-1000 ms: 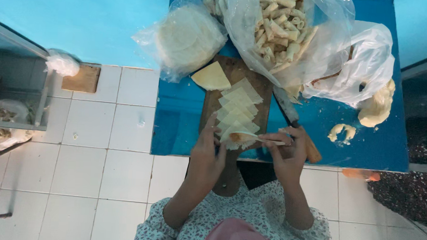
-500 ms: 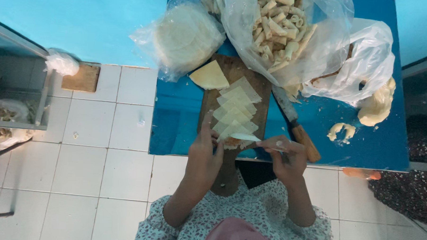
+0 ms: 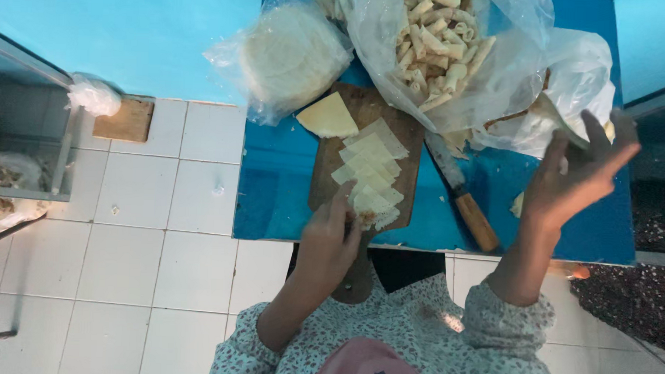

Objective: The person folds small square dough wrappers around a bit of filling by hand, pressing the edges closed, and places each finished piece on a wooden board in a growing stack. They occasionally use a small spoon to add filling to a wrapper and set scraps aside on the blue table.

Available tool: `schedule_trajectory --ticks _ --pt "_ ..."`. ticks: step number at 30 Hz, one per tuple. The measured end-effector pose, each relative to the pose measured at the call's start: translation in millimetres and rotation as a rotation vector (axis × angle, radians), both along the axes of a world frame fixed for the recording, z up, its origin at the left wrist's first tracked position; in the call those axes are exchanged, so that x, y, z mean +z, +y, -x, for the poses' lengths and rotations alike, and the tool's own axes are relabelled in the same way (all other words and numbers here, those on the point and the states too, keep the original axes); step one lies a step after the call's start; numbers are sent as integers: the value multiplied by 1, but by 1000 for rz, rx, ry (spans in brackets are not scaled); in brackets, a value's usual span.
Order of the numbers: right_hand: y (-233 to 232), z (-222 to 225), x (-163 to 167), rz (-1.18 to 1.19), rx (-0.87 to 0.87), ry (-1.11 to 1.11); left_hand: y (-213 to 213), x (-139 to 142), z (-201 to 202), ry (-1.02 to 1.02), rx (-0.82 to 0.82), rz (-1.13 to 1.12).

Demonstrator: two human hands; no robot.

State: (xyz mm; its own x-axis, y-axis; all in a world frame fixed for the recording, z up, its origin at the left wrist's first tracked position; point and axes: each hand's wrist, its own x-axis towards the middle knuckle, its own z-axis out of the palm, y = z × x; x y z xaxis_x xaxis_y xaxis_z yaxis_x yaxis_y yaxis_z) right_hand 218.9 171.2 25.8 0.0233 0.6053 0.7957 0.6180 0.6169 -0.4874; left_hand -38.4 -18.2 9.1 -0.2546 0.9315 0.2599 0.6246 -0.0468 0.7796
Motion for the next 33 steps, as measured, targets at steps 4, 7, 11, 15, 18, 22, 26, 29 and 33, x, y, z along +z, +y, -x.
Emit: schedule_trajectory --ticks 4,7,11,15,18,22,26,29,33 --pt "-33 26 5 -137 -316 -381 2 -4 -2 -25 -48 -34" --pt "-80 52 -10 380 58 64 2 -6 0 1 -62 -73" --pt "-118 82 -27 507 280 -94 4 -9 5 -9 -103 -105" --pt "-130 98 -32 449 244 -135 4 -11 7 -13 -118 -89" --pt "-130 104 -35 463 266 -89 4 -13 9 5 -123 -95" --pt "-135 108 -38 554 313 31 5 -17 11 25 -126 -96" --pt "-140 116 -45 442 312 -22 5 -19 14 -45 -133 -110" --pt "-142 122 -51 367 364 -19 5 -18 15 -47 -121 -153" --pt "-145 123 -53 311 416 -57 6 -17 17 -57 -136 -180"
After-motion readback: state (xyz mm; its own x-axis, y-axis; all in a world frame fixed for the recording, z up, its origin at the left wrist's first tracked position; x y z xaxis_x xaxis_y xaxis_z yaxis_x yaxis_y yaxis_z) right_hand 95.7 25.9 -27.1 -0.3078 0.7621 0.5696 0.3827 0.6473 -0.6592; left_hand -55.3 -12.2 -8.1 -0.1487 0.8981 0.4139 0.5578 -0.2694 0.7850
